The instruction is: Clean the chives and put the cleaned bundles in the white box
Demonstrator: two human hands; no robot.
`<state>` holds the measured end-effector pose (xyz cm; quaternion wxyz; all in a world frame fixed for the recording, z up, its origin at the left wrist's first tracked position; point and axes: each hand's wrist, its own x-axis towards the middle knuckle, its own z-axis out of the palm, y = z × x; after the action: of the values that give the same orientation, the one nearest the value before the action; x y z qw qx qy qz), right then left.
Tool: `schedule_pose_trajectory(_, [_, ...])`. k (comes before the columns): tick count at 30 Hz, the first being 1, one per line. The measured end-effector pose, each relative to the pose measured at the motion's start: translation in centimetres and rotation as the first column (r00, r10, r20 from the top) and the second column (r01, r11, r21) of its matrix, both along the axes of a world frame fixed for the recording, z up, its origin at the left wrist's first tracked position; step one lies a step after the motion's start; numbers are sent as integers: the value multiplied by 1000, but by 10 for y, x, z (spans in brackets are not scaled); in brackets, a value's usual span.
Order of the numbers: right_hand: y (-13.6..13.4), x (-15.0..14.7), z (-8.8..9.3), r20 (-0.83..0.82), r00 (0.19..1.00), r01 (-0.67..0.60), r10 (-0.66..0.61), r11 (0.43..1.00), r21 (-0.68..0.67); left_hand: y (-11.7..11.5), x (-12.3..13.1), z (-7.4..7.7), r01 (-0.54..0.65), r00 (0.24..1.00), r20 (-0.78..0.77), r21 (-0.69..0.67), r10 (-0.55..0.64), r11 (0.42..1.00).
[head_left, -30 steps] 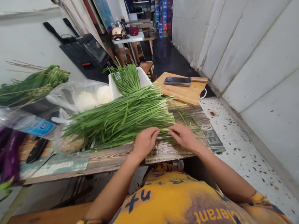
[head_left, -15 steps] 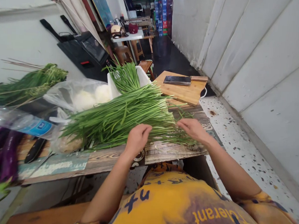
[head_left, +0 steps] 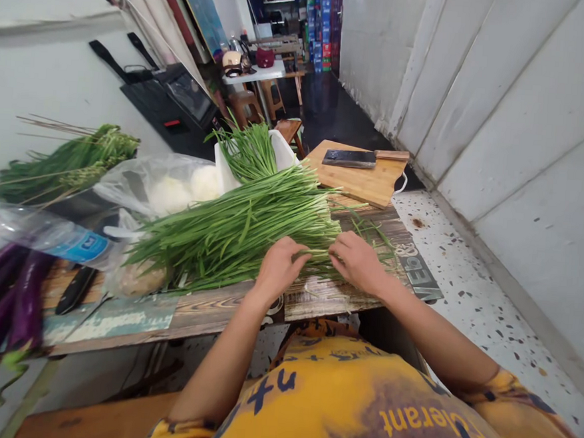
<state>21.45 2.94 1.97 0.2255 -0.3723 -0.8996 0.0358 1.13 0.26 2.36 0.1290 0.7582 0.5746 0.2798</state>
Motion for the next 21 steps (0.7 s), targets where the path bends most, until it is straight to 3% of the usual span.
schedule_pose_trajectory(4, [-4,1,0,-286,956,-20,-58,965,-261,1,2,0,63,992,110,-24,-60,998])
schedule_pose_trajectory(7, [-5,-5,-6,-446,876,-98,-181,841,-533,1,3,3,27,992,129,-119,-12,993])
schedule_pose_trajectory(9, [-5,-9,-9,-509,829,-167,-231,766,-621,1,4,6,10,991,130,-190,15,982])
schedule_pose_trajectory(11, [-4,-12,-11,-529,808,-186,-259,740,-647,1,4,10,28,990,142,-241,7,970])
schedule_pose_trajectory(14, [-2,-13,-11,-477,853,-151,-211,775,-613,1,4,12,52,990,142,-287,-11,957])
schedule_pose_trajectory(17, [4,-8,-12,-373,921,-103,-113,852,-513,1,3,12,91,990,129,-295,-55,951])
schedule_pose_trajectory(21, [8,5,-11,-174,956,153,-235,910,-385,1,0,14,71,992,118,-290,-38,954])
